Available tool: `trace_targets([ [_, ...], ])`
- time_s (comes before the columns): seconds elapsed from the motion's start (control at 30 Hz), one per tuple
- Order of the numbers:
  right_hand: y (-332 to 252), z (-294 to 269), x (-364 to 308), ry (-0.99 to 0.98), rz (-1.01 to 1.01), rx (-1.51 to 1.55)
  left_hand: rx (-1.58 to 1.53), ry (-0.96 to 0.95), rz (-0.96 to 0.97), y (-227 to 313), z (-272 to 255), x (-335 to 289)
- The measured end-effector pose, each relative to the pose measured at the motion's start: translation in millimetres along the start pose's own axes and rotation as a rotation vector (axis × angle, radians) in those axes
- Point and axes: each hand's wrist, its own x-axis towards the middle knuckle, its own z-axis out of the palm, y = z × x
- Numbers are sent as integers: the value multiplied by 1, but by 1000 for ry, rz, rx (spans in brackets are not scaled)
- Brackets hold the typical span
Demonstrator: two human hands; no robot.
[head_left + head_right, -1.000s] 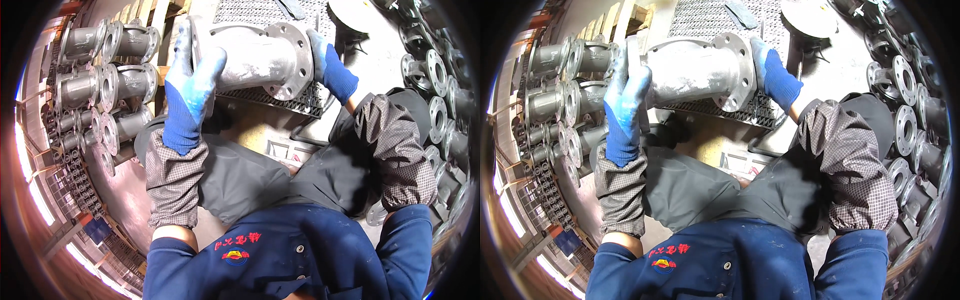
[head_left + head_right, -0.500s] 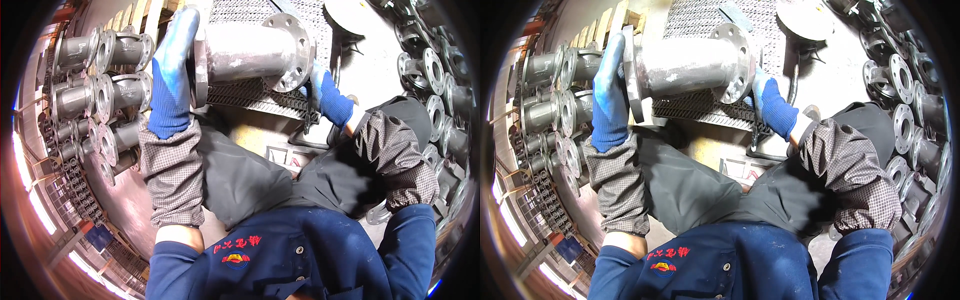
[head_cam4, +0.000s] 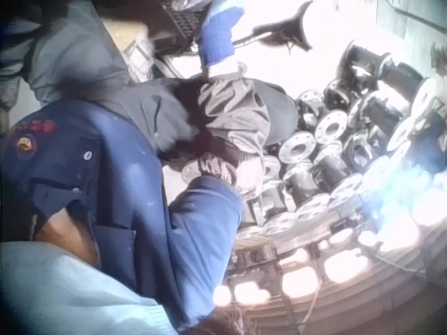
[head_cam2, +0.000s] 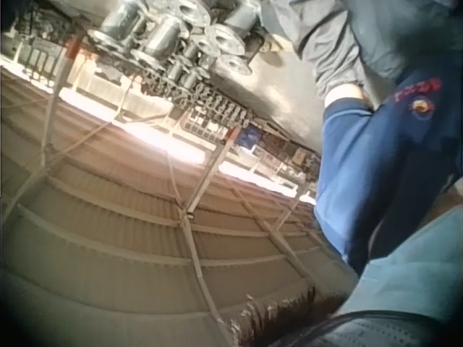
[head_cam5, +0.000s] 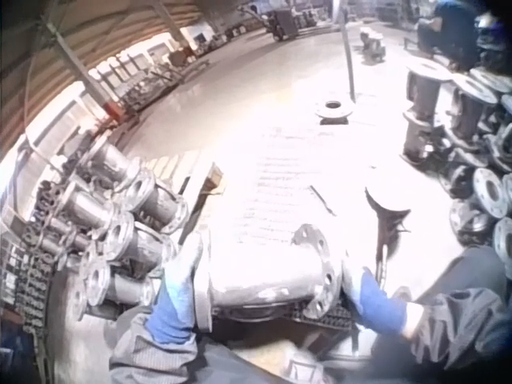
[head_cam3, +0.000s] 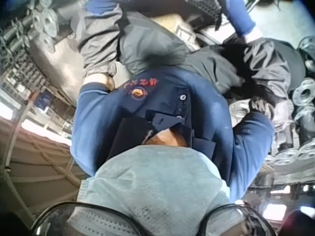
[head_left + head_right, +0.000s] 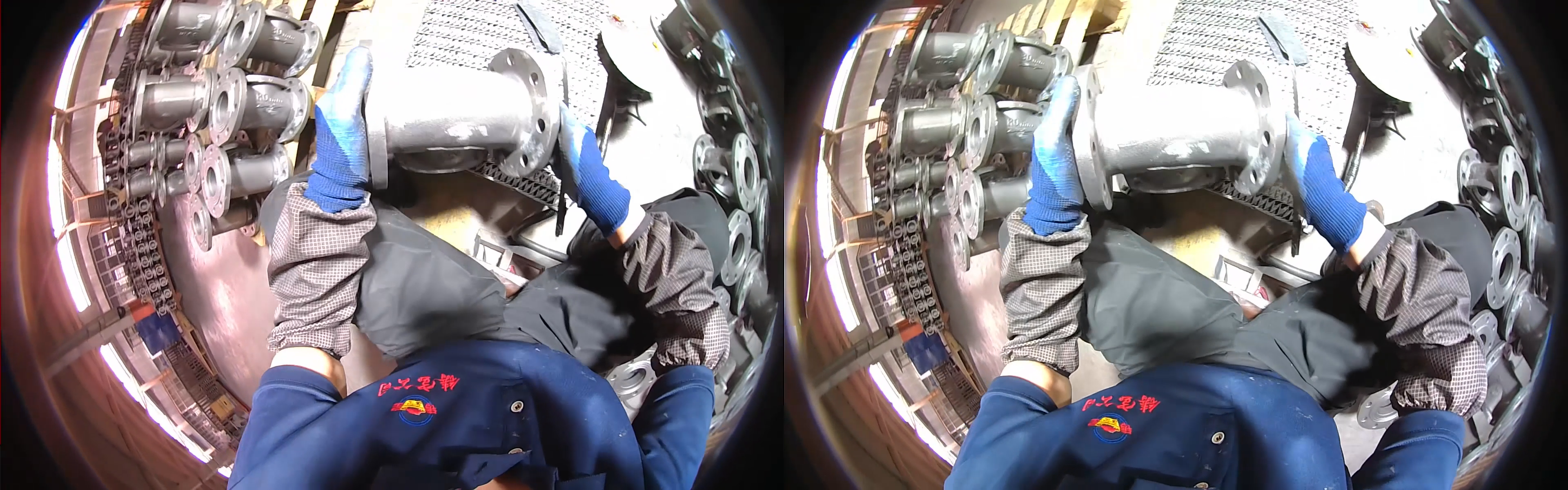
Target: The person processes metal castings by picking up a cast pipe component, removing excess material from its surface using a handheld tool, cleaning the interior with a pneumatic grinding tool that produces sparks, and then placing it onto a stack of similar components on a pallet.
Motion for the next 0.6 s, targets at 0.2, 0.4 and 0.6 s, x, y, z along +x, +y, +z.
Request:
trace_targets([
  [0.2, 7, 15, 2, 166, 136, 585, 463, -78, 350, -7, -11, -18],
  [0.4, -3, -3, -1, 90, 29, 343, 752, -223, 753, 5, -8, -5],
  [0.6, 58, -4, 42, 194, 444, 1069, 442, -257, 692, 13, 20, 3],
])
